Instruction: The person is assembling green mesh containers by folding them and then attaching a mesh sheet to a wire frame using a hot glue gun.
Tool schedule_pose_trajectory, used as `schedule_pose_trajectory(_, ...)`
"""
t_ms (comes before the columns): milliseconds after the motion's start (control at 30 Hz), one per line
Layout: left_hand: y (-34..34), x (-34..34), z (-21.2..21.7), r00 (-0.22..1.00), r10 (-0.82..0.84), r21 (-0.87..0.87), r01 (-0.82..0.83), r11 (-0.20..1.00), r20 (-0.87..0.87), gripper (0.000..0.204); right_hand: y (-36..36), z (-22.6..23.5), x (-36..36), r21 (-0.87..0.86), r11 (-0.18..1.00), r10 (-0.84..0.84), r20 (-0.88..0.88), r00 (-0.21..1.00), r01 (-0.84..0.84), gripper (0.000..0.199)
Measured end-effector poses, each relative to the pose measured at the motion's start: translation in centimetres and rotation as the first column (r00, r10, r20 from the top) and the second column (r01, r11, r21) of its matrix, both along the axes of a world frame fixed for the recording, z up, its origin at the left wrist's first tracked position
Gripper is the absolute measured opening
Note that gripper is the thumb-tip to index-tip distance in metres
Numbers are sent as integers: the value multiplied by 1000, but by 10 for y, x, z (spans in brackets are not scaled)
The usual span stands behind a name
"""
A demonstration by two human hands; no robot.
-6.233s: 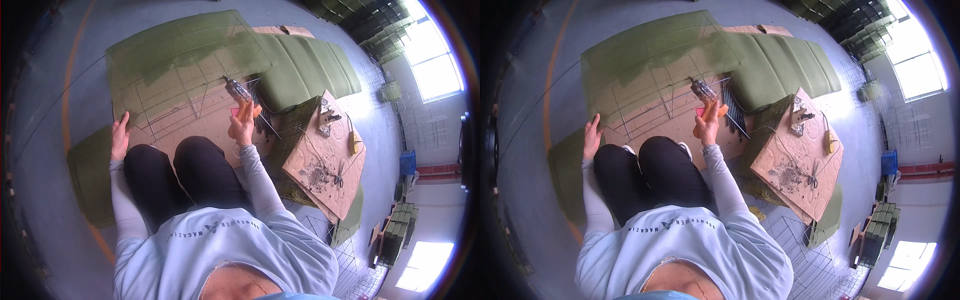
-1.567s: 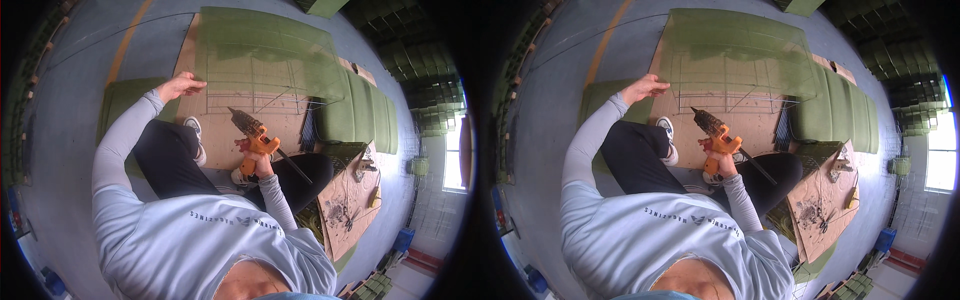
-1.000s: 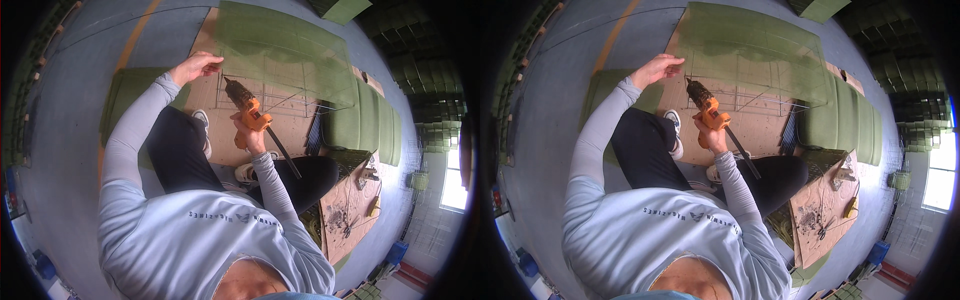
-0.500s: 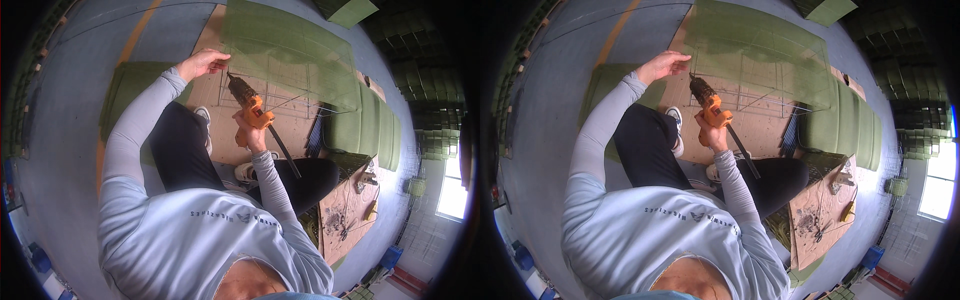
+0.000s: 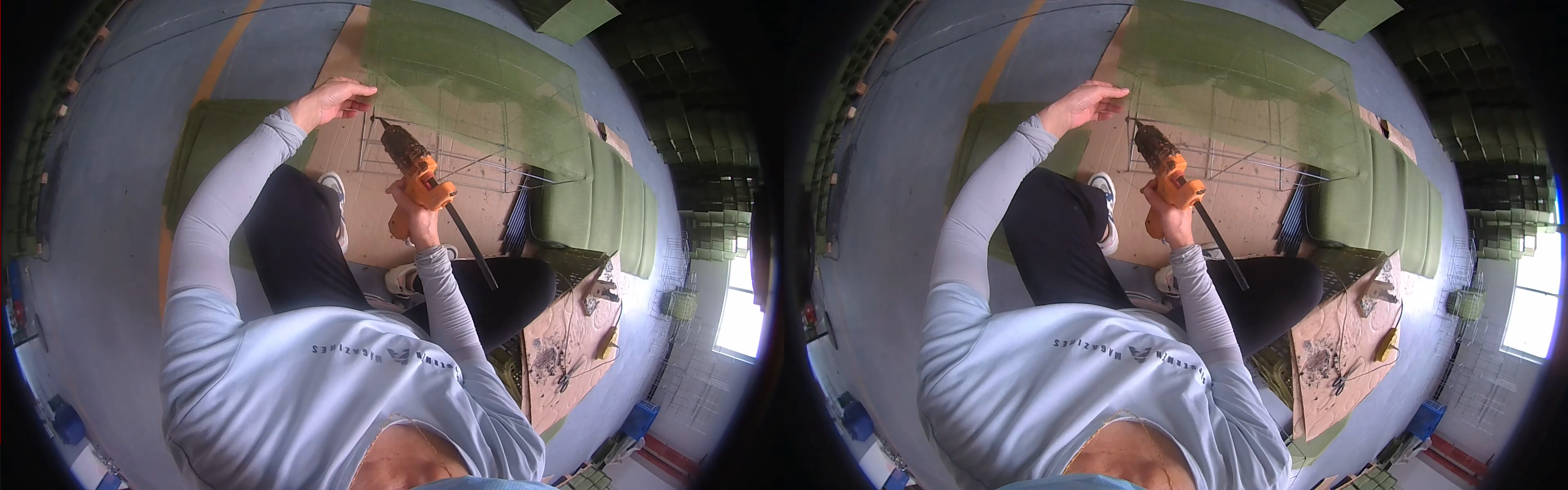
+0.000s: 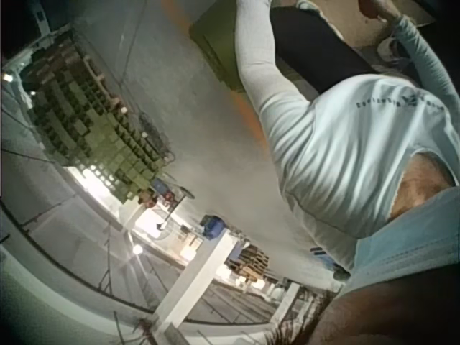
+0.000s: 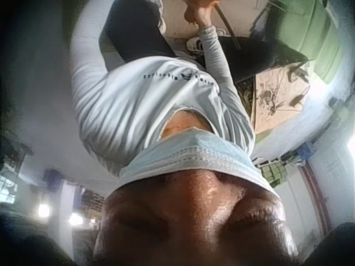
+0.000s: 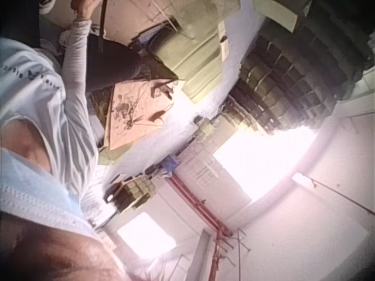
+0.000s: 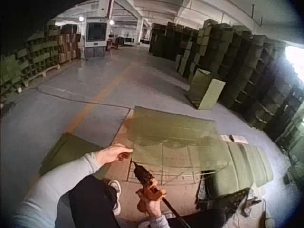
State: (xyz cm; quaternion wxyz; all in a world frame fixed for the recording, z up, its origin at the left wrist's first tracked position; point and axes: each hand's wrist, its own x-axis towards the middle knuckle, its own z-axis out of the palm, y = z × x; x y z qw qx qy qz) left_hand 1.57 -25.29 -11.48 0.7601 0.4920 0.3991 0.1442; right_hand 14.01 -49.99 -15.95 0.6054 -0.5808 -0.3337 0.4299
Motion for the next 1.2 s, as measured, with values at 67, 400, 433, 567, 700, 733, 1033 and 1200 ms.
schedule_pose_trajectory(67, -1, 1, 1, 1000, -2, 11, 2, 1000, 1, 19, 0, 0, 0, -15, 1000, 22, -5, 1000, -22, 8)
schedule_pose_trajectory(400, -2, 0, 5, 1000, 12, 8, -12, 1000, 2, 16, 2, -10, -2, 13, 1000, -9, -13, 1000, 9, 10)
schedule_pose_trajectory(433, -1, 0, 4, 1000, 10, 6, -10, 1000, 2, 17, 2, -10, -2, 14, 1000, -13, -4, 1000, 13, 10)
schedule_pose_trajectory(567, 0, 0, 5, 1000, -3, 4, 3, 1000, 8, 16, 1, -9, -1, 16, 1000, -24, -15, 1000, 24, 10)
schedule_pose_trajectory(700, -2, 3, 6, 1000, 0, 14, 0, 1000, 6, 16, 2, -10, 0, -4, 1000, -2, -24, 1000, 2, 14)
schedule_pose_trajectory(733, -3, 3, 6, 1000, 0, 12, 0, 1000, 9, 16, 2, -12, -1, -2, 1000, 7, -12, 1000, -7, 15)
schedule_pose_trajectory(1033, -1, 1, 7, 1000, 9, 10, -10, 1000, 10, 15, -1, -11, 1, -10, 1000, -9, -33, 999, 8, 14)
schedule_pose_trajectory(1200, -2, 1, 8, 1000, 12, 11, -13, 1000, 25, 16, -1, -5, 1, 13, 998, -69, -23, 997, 69, 11)
